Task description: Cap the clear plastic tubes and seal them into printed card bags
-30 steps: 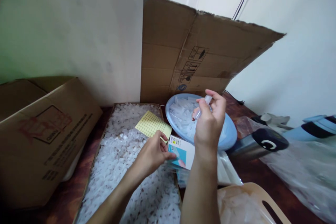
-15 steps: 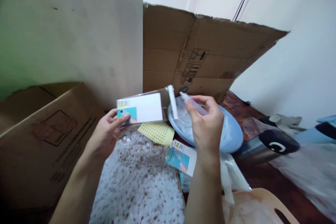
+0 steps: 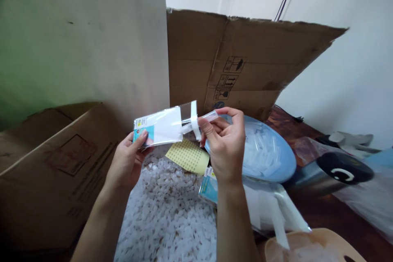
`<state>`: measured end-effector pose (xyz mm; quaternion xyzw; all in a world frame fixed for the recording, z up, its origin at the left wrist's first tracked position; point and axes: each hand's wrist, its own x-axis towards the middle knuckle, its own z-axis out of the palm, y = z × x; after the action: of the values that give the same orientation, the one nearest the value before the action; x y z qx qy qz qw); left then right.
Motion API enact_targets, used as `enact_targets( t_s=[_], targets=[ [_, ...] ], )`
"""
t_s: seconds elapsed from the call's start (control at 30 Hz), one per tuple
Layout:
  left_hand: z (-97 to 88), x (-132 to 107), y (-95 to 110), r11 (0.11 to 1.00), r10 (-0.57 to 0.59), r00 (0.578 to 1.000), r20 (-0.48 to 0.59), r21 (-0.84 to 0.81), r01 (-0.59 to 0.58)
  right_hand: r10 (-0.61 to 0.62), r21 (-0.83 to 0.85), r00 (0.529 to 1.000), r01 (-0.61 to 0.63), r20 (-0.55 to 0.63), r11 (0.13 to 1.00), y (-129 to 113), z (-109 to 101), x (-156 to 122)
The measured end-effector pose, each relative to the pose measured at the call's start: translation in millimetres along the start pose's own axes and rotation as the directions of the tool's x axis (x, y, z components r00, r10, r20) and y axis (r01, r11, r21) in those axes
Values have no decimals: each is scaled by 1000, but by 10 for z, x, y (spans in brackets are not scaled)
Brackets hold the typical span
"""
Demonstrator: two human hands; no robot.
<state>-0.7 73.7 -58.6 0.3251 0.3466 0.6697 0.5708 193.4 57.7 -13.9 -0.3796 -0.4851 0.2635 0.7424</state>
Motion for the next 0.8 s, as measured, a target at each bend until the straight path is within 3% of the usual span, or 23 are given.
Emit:
enact_targets(
  t_s=[0.13,0.3,0.5,0.57,0.7,0.8],
  targets=[
    [42,-37,5,1000,2,1000,-3,-26,-2,-56,-98,998,60,40,993,85,100,-63],
    [67,-46,28,993,37,997,-72,-105,-45,51,-208,967,3,251,978,155,144,-113],
    [45,-46,67,998,35,999,14,-55,-34,152,-203,891,-68,428,977,234,212,-152],
    [32,-44,75,998,44,999,21,-40,-43,144,-210,895,-57,423,976,240,239,-161],
    [23,-40,95,999,33,999,21,-26,-33,98,-240,947,-23,306,971,238,263,-170],
    [37,-43,105,999,32,999,25,-30,-31,121,-262,938,-34,324,965,240,274,-182]
  ],
)
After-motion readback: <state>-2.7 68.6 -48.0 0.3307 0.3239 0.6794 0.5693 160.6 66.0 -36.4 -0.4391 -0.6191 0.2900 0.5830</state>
